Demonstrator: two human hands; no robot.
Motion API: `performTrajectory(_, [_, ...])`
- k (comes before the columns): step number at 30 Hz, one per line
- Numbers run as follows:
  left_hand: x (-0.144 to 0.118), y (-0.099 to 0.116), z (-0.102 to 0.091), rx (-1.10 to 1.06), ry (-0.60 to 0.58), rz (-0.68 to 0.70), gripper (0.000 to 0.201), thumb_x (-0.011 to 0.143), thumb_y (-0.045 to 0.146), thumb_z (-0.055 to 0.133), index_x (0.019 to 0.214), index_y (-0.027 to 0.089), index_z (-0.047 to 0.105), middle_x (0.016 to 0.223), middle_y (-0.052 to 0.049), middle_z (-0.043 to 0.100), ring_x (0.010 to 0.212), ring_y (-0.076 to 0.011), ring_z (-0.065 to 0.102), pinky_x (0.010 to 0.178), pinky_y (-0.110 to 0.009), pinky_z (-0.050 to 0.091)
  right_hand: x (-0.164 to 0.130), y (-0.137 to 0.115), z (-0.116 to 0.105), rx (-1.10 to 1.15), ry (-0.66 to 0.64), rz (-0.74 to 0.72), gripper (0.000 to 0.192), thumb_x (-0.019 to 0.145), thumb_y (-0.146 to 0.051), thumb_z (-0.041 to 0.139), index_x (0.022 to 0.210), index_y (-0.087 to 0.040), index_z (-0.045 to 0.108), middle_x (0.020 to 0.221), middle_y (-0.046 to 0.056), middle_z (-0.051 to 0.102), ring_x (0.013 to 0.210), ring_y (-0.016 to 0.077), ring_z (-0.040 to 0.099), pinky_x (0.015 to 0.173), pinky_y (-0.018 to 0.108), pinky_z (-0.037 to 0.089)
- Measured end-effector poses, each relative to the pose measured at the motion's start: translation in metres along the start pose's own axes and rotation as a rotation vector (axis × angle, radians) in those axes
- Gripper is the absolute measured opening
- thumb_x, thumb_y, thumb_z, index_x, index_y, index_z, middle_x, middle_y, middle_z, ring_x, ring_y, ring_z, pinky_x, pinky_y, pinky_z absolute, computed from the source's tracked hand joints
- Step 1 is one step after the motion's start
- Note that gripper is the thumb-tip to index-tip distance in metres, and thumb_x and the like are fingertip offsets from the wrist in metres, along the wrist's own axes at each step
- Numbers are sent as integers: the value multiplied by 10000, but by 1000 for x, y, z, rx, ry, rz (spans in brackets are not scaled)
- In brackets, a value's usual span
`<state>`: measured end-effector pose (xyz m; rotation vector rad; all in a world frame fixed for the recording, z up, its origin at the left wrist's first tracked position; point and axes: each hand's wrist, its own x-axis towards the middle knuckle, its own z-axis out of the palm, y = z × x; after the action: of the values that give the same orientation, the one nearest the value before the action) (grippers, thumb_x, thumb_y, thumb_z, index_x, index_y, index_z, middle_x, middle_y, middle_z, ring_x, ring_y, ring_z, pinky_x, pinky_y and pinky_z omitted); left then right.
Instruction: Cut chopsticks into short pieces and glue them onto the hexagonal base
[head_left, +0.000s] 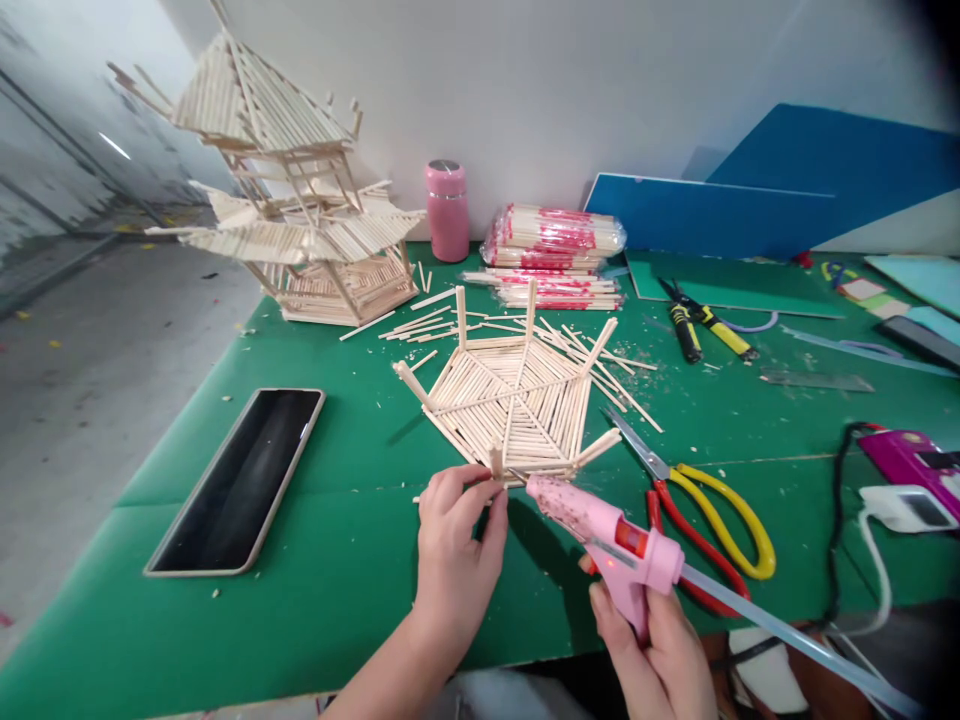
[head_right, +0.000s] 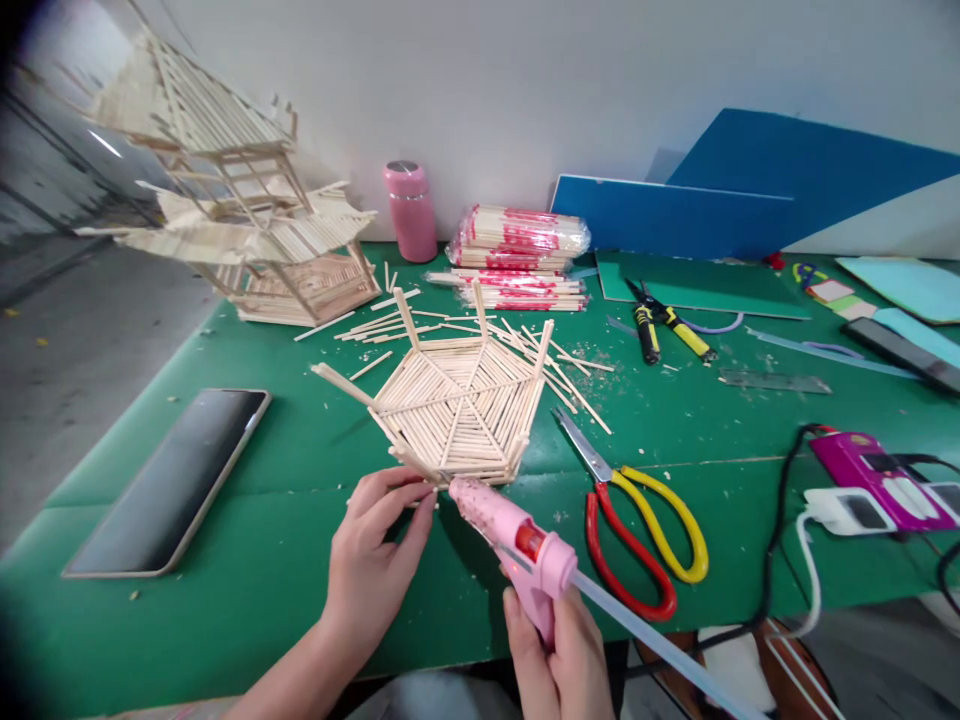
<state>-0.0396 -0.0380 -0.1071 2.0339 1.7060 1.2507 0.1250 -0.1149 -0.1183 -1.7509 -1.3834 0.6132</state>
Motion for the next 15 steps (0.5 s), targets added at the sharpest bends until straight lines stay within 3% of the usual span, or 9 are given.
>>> performTrajectory(8, [0,1,-1,-7,9,-6,85,769,109,545,768,168,606,840,-70,609,783,-204,570,664,-361,474,0,1,-1,8,-26,10,320,795,-454,505,988,-216,596,927,52,701,845,196,651,763,230,490])
performTrajectory(15, [0,2,0,-3,13,-1,89,763,105,549,754,166,613,833,-73,610,779,-206,572,663,-364,474,-2,-2,1,7,6,116,407,785,-534,468,969,-192,586,897,86,701,820,211,658,791,260,493])
